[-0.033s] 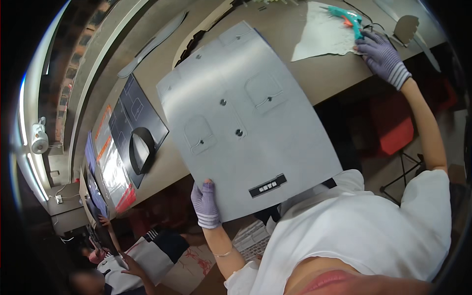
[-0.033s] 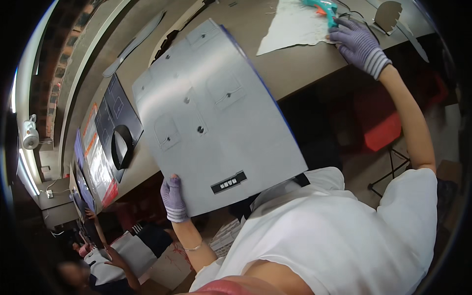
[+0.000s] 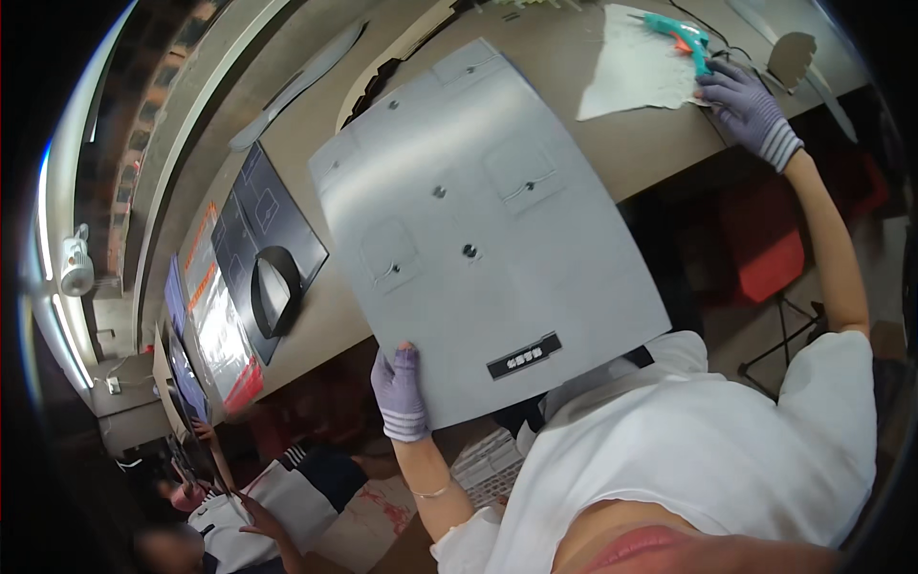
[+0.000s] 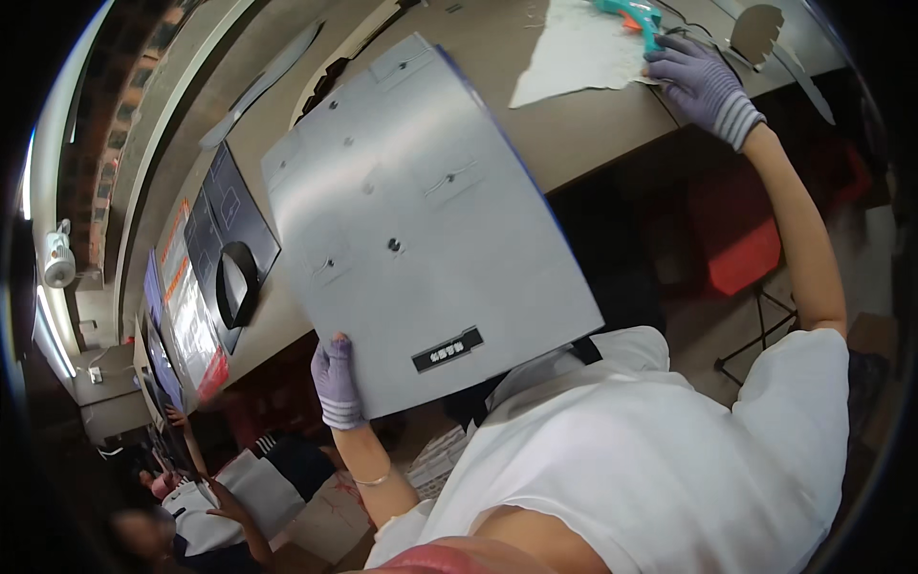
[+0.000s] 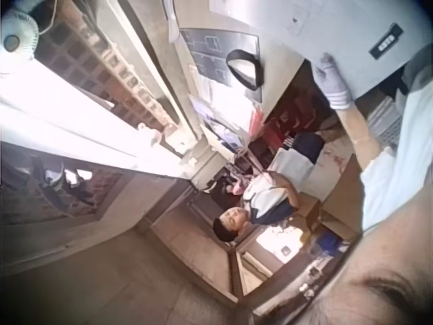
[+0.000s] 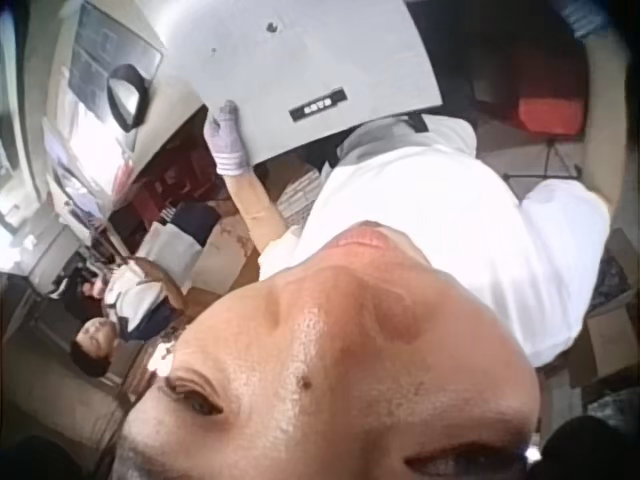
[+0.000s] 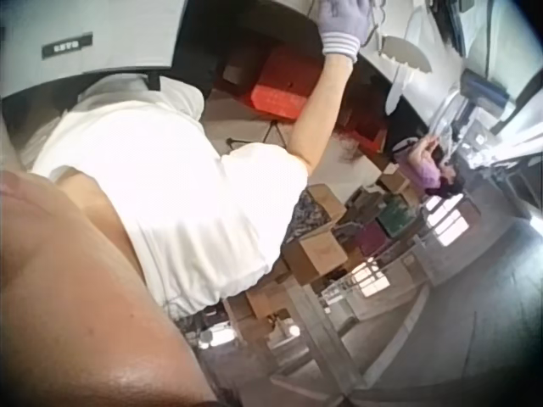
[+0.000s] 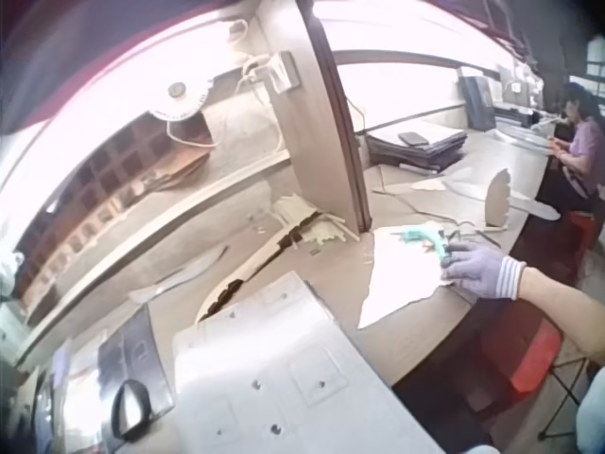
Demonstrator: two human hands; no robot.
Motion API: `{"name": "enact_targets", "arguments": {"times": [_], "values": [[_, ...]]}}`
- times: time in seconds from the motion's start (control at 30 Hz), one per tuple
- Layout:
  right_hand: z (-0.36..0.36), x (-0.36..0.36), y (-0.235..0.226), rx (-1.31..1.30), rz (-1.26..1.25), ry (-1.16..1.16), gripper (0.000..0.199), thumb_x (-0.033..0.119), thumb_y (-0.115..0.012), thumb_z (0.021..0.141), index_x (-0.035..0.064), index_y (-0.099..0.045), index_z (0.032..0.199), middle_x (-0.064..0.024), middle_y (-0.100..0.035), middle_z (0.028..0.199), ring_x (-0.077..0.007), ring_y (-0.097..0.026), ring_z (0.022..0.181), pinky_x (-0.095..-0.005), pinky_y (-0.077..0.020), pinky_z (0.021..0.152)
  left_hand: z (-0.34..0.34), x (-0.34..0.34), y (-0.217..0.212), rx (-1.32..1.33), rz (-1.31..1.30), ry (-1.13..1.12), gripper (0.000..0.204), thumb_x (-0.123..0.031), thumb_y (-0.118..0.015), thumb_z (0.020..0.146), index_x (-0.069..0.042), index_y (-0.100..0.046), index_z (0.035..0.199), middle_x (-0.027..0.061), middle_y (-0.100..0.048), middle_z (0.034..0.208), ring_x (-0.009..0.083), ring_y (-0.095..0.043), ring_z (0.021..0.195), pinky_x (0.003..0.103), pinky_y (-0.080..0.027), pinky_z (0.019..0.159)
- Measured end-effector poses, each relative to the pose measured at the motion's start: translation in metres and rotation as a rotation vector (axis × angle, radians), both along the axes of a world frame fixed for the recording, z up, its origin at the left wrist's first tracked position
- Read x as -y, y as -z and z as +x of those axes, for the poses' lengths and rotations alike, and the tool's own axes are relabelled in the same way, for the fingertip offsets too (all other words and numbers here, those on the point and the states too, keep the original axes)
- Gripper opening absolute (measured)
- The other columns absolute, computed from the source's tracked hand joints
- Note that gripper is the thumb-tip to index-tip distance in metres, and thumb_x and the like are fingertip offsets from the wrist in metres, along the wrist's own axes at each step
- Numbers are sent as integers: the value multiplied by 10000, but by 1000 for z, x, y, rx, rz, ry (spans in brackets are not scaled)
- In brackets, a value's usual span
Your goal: The person uses a hot glue gun to attach a black plastic trim piece to a large gray car door panel. They apply glue along the edge and press the trim into place, then flip the panel to inspect the back.
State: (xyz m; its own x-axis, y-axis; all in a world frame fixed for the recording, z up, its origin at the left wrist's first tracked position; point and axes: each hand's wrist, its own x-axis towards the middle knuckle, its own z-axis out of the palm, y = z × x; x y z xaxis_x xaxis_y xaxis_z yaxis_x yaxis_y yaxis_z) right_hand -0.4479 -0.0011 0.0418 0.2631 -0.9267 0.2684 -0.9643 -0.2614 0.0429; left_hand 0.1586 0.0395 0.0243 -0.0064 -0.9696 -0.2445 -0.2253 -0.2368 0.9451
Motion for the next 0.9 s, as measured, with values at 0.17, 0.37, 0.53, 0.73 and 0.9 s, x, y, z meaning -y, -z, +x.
{"name": "enact_targets", "arguments": {"times": [0.17,0.37,0.53,0.73,0.9], "values": [[-35,5,10,396,-96,13,258,2,-564,896,-17,-647,1139,-162,-681,1109,-295,-634,1097,-340,-473,962,-50,37,-13,24,40,28,292,-229,-632,965,38,-619,1081,44,-664,973,95,-582,874,263,-491,803],[2,5,-3,666,-123,136,235,21,-552,938,-21,-643,1150,-147,-688,1063,-266,-654,1007,-347,-493,921,-62,66,-33,401,95,285,483,-400,-613,964,65,-638,1092,120,-673,891,142,-601,857,309,-510,808],[119,5,-40,400,-221,-228,208,1,-566,895,-15,-654,1083,-147,-678,994,-301,-652,962,-350,-500,873,-64,134,-94,836,188,292,390,-335,-612,958,46,-693,958,93,-627,611,138,-616,500,303,-521,446],[135,13,3,668,-289,-125,133,-27,-596,859,-18,-645,982,-134,-668,879,-282,-598,759,-360,-481,705,-51,290,-79,774,-613,277,400,-401,-652,858,-49,-715,1039,150,-729,949,308,-705,887,349,-546,817],[134,16,24,610,-302,-67,134,-2,-605,871,4,-647,998,-147,-671,889,-310,-615,778,-379,-488,725,-143,365,-71,828,-635,391,483,-388,-701,796,-72,-677,1160,158,-670,1189,308,-612,1148,372,-447,1021]]}}
